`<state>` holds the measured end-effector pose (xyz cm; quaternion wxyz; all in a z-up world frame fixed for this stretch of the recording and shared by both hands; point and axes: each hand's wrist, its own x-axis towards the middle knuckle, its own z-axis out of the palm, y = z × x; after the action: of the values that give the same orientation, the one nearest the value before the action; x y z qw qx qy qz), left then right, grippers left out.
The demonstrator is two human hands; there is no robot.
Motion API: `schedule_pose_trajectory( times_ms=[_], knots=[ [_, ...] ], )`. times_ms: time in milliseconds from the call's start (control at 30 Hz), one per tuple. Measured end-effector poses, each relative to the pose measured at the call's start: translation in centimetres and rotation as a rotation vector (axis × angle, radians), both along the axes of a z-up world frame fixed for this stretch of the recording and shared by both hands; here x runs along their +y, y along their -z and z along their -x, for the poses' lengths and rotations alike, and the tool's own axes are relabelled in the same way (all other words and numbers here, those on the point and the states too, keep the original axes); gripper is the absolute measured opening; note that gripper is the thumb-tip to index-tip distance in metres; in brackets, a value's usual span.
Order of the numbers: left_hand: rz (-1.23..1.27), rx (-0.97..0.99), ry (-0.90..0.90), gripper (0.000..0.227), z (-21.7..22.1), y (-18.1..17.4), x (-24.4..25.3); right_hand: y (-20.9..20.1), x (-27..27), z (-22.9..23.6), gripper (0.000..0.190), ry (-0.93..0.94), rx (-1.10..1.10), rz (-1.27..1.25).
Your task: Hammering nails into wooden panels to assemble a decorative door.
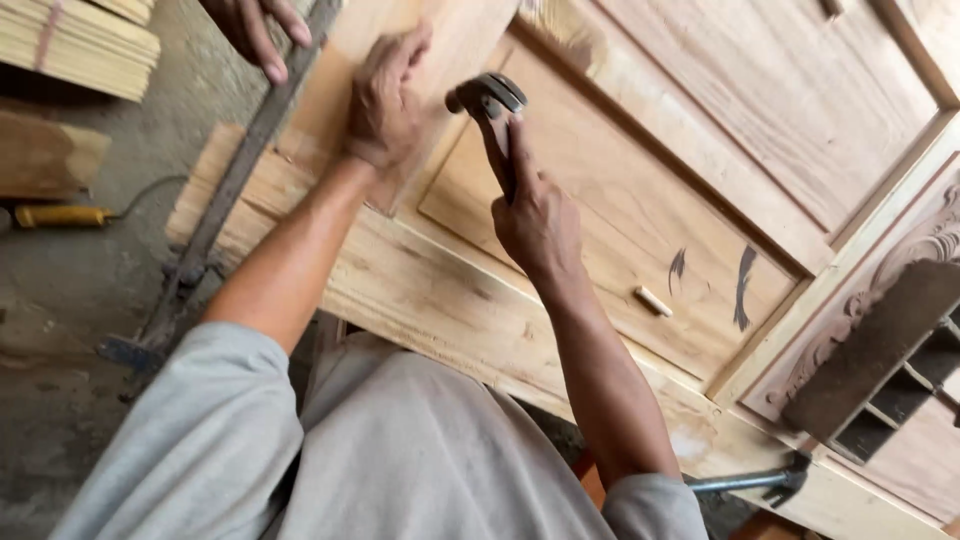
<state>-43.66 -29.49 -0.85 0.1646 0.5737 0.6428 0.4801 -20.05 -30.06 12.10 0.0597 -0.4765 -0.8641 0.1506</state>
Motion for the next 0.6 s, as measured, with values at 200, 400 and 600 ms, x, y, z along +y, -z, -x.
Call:
schedule_pose_trajectory(
  times_ms=[200, 400, 600],
  knots=[
    [-0.102, -0.124, 0.057, 0.055, -1.8, 1.6, -2.4, 0.5, -1.1, -0.5, 0.097, 0.003, 0.294, -0.103],
    [0.031, -0.183, 0.015, 0.065, -1.0, 0.8, -0.7, 0.2, -0.3, 0.0, 0.103, 0.054, 0.083, 0.11],
    [-0.149, -0.163, 0.097, 0.062, 2.3, 1.0, 4.8, 1.1, 0.4, 1.2, 0.105, 0.033, 0.042, 0.08]
  ],
)
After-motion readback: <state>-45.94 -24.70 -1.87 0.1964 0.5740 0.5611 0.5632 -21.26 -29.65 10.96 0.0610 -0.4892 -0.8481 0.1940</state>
